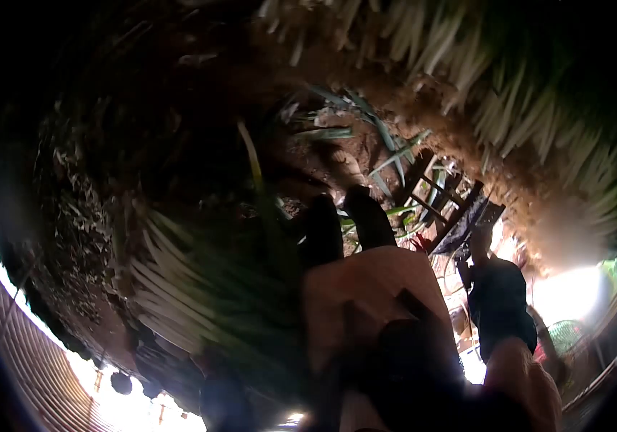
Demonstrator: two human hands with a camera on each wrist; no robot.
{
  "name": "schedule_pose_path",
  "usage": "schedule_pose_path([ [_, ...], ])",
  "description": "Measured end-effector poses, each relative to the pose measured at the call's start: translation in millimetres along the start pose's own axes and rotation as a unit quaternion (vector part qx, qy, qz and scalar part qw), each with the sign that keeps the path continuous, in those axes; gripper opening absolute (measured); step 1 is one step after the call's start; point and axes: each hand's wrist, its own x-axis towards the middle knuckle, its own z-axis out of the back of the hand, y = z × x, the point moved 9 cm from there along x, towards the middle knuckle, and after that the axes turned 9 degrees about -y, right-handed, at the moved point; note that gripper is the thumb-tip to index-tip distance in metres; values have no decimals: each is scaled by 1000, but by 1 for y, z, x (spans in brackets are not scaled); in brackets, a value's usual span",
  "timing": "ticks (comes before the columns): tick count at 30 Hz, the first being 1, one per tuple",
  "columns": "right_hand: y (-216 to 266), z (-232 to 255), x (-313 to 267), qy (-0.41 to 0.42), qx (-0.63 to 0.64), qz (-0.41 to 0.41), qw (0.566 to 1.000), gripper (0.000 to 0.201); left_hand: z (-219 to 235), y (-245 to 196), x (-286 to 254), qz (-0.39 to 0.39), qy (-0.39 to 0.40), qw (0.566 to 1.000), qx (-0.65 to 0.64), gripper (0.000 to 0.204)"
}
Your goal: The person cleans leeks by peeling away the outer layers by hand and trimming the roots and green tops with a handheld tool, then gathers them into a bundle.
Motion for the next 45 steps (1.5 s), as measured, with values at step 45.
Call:
schedule_pose_path([
  [45, 707, -268, -355, 343, -67, 560, 751, 34, 16, 59, -1, 162, -77, 976, -124, 37],
])
